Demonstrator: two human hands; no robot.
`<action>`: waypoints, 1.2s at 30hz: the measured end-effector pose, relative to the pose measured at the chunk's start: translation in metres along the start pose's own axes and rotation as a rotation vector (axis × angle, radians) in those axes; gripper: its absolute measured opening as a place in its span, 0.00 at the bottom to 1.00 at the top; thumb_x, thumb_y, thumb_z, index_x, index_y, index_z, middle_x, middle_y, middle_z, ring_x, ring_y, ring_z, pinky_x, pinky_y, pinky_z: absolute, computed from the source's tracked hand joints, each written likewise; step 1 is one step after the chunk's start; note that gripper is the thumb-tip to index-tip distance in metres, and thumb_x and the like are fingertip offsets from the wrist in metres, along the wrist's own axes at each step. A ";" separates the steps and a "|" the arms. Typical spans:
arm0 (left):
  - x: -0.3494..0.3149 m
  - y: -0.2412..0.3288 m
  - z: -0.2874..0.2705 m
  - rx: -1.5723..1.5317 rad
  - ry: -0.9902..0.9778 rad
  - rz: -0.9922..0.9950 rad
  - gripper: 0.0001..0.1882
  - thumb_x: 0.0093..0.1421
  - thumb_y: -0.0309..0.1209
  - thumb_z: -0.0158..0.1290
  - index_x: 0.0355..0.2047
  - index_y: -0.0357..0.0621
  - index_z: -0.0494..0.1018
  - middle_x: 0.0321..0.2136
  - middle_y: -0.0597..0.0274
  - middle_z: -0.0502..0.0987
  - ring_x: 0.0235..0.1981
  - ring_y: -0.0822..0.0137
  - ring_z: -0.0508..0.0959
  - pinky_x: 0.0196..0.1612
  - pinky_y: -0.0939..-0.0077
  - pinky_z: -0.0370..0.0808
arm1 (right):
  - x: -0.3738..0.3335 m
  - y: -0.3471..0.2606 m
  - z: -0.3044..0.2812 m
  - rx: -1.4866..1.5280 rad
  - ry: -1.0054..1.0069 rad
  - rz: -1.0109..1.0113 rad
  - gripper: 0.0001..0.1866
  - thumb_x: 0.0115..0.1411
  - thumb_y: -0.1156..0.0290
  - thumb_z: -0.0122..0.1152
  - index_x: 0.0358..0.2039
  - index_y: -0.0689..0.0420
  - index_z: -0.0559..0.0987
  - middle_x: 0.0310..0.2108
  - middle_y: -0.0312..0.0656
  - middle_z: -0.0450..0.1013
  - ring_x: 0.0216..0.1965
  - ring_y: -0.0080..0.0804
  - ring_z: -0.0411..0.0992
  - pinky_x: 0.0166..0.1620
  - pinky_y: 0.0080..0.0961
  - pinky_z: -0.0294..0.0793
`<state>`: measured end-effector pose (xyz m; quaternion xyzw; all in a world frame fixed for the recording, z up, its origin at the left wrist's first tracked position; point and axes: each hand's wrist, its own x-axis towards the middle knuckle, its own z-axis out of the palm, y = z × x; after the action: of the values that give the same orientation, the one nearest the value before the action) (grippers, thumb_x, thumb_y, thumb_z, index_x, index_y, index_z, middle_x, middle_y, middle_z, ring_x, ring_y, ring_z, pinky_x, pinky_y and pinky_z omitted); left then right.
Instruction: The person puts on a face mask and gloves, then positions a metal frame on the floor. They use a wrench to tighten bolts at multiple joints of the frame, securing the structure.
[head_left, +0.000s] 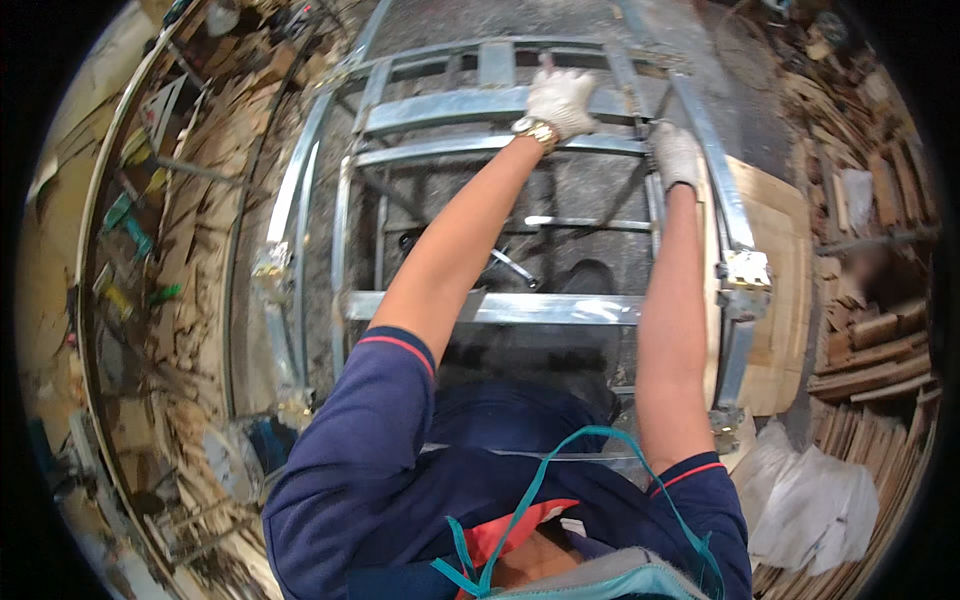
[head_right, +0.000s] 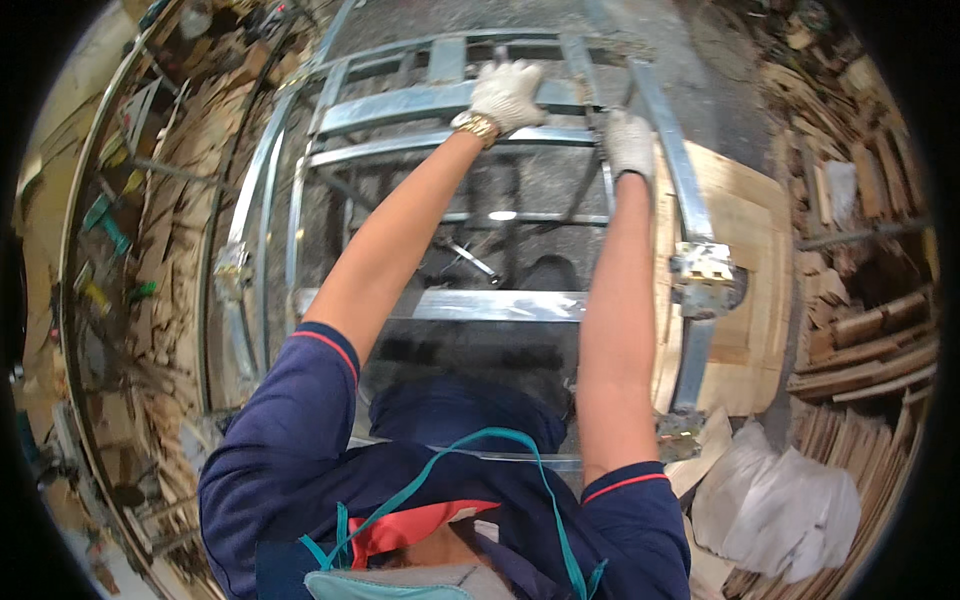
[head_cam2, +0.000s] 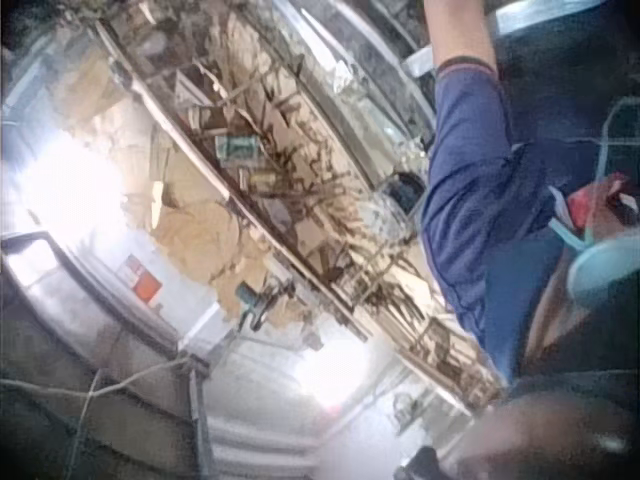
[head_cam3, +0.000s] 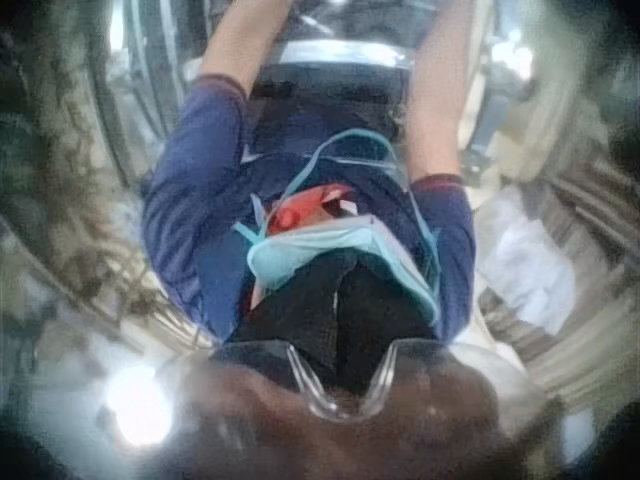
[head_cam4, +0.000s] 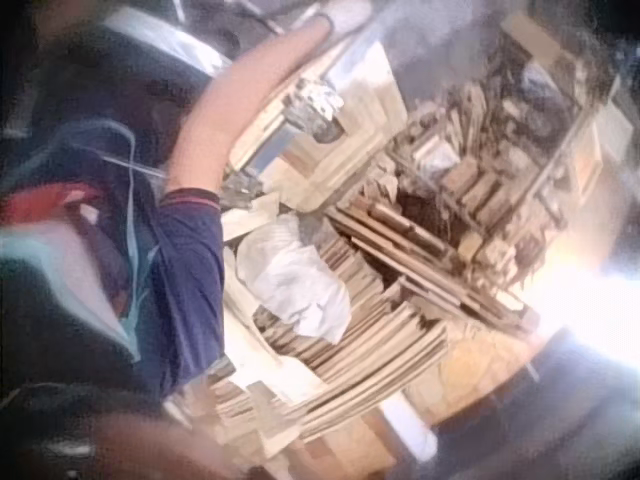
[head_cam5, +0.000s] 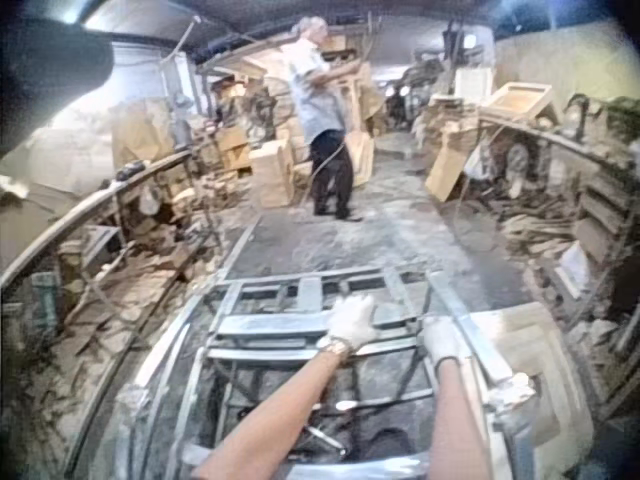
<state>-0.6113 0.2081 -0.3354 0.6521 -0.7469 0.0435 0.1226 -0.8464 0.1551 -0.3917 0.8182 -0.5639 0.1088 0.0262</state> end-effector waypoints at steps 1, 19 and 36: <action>0.010 0.020 -0.004 -0.021 0.066 0.032 0.43 0.45 0.64 0.69 0.54 0.48 0.77 0.50 0.51 0.80 0.57 0.51 0.77 0.60 0.50 0.69 | 0.013 0.055 0.037 0.080 0.067 0.078 0.21 0.69 0.60 0.46 0.37 0.60 0.85 0.39 0.63 0.80 0.44 0.61 0.80 0.50 0.55 0.79; -0.224 -0.114 0.064 0.036 -0.755 0.427 0.14 0.56 0.40 0.59 0.37 0.45 0.77 0.29 0.53 0.81 0.32 0.49 0.83 0.35 0.52 0.80 | 0.006 0.001 -0.023 0.481 -0.054 0.526 0.39 0.64 0.40 0.44 0.49 0.67 0.84 0.51 0.69 0.76 0.57 0.64 0.74 0.61 0.53 0.70; -0.320 -0.225 0.200 -0.038 -1.256 -0.576 0.36 0.65 0.56 0.49 0.60 0.36 0.76 0.59 0.45 0.78 0.60 0.51 0.78 0.60 0.60 0.73 | 0.009 -0.004 -0.031 0.385 0.053 0.477 0.31 0.65 0.47 0.44 0.43 0.62 0.85 0.45 0.65 0.78 0.52 0.65 0.76 0.56 0.53 0.72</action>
<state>-0.3764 0.4384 -0.6269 0.7238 -0.4741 -0.3898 -0.3153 -0.8442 0.1537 -0.3598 0.6497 -0.7081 0.2379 -0.1409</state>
